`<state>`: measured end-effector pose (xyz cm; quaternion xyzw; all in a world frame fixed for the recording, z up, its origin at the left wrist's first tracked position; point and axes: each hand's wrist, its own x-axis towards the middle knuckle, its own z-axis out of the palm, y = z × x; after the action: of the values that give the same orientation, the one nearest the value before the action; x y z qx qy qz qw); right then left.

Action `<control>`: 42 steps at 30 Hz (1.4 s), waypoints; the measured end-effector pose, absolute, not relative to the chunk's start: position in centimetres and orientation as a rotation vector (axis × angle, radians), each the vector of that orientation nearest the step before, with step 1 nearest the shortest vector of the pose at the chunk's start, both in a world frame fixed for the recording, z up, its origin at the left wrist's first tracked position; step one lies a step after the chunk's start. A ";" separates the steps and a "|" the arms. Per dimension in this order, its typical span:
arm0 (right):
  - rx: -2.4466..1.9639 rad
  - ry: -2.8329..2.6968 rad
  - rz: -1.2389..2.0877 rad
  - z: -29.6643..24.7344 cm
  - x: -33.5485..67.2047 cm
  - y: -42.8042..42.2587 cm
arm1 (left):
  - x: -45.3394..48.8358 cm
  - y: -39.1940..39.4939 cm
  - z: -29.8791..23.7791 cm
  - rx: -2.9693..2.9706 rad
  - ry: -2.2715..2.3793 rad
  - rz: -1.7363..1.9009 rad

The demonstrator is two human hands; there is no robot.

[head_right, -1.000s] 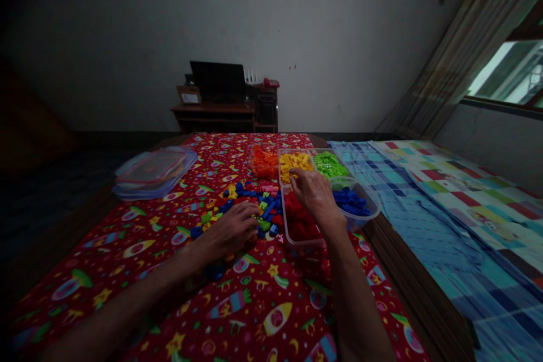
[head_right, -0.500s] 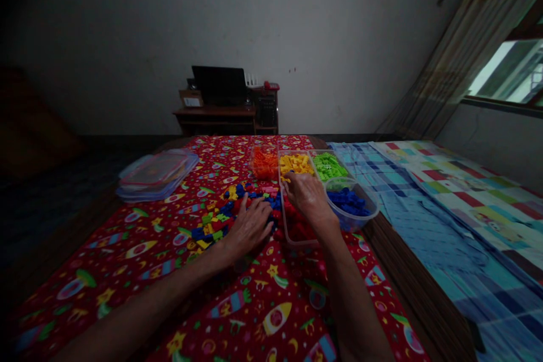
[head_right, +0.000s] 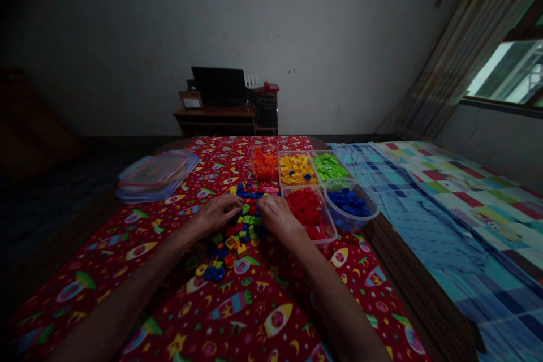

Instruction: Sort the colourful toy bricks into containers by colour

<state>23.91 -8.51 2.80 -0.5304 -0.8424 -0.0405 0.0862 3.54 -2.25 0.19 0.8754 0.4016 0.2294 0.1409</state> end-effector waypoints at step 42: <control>-1.188 -1.959 -0.102 5.7 28.4 -7.4 | 3.4 -3.2 0.7 1.950 0.996 0.920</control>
<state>28.37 -7.36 5.74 -0.4721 -0.7785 -0.0406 0.4116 3.38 -3.24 0.67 0.7615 0.3888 0.3591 0.3741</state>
